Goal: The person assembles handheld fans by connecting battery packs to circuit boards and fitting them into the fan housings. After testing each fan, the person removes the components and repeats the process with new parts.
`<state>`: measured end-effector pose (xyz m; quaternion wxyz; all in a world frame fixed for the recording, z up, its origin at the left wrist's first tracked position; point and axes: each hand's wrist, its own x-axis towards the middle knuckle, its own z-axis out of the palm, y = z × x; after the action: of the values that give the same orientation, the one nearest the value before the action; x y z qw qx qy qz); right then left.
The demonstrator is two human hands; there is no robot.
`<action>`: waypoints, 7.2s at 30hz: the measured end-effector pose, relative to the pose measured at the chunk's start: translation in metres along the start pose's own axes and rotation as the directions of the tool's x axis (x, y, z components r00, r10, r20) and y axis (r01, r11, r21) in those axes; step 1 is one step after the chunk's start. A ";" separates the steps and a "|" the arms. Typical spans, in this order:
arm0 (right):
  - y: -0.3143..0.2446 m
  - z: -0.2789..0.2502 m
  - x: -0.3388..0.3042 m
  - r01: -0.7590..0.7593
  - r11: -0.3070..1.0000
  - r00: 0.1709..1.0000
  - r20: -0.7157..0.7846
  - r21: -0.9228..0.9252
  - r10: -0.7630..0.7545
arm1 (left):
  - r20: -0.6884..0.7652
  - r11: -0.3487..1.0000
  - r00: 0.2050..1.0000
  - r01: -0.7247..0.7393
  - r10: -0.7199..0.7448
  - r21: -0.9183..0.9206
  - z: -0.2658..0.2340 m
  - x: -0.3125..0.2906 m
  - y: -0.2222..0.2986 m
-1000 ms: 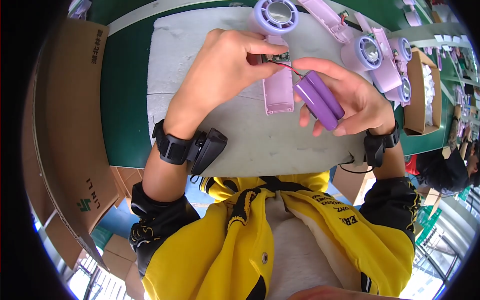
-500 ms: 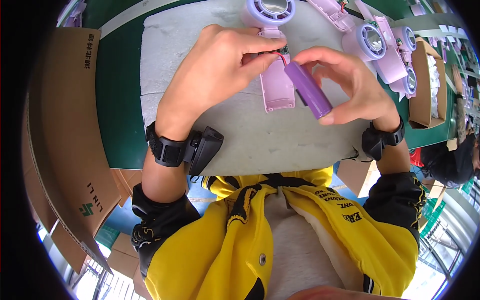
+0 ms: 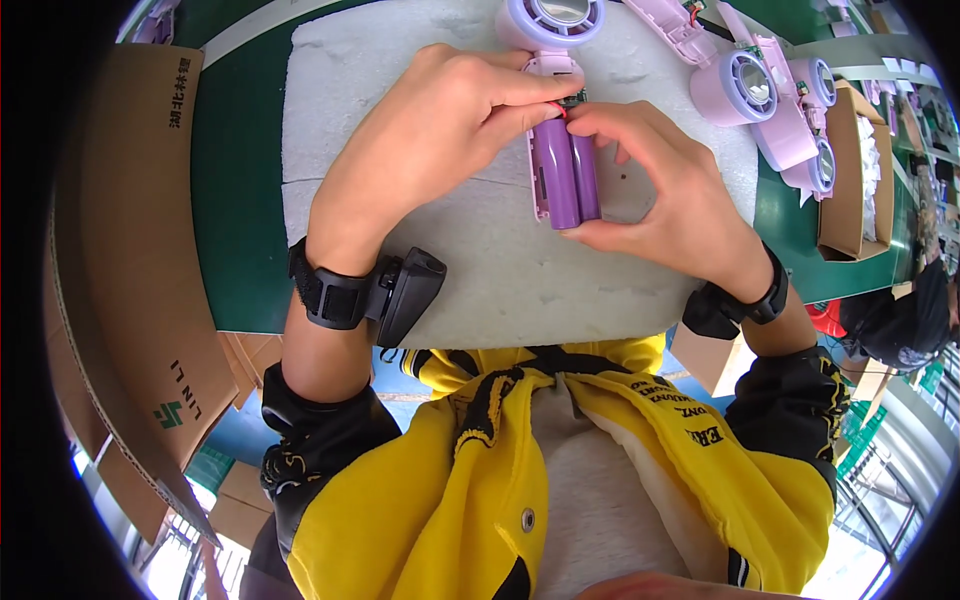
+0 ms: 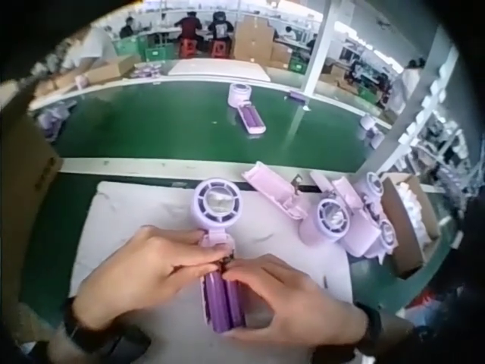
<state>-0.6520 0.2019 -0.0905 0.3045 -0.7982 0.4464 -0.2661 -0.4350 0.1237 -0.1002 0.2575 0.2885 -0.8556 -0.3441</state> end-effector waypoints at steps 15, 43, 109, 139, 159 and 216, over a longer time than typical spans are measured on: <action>-0.002 0.011 -0.006 0.131 0.970 0.980 -0.124 -0.203 -0.158 | 0.035 1.000 0.999 -0.002 0.003 -0.020 -0.003 0.001 0.001; -0.005 0.011 0.014 -0.161 0.985 0.982 -0.087 0.057 0.166 | 0.170 0.796 0.904 0.426 -0.392 -0.430 -0.001 0.004 0.001; 0.060 0.013 0.041 -0.182 0.570 0.936 -0.319 -0.801 -0.150 | -0.584 0.899 0.684 0.315 -0.438 -0.305 0.006 -0.018 -0.077; 0.060 0.030 0.032 0.432 0.899 0.902 -0.040 0.076 -0.430 | -0.647 0.368 0.412 0.905 -0.641 0.212 -0.371 -0.173 0.115; 0.054 0.027 0.030 0.405 0.909 0.914 -0.047 0.095 -0.402 | -0.540 -0.119 0.131 0.907 -0.831 0.403 -0.296 -0.308 -0.055; 0.042 0.033 0.036 0.390 0.904 0.919 -0.022 0.173 -0.393 | -0.551 0.335 0.058 0.844 -0.833 -0.418 -0.317 -0.341 -0.048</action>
<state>-0.6362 0.1612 -0.1378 0.3162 -0.8437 0.2503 -0.3544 0.0214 0.1838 -0.0186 0.3053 0.8332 -0.3629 -0.2845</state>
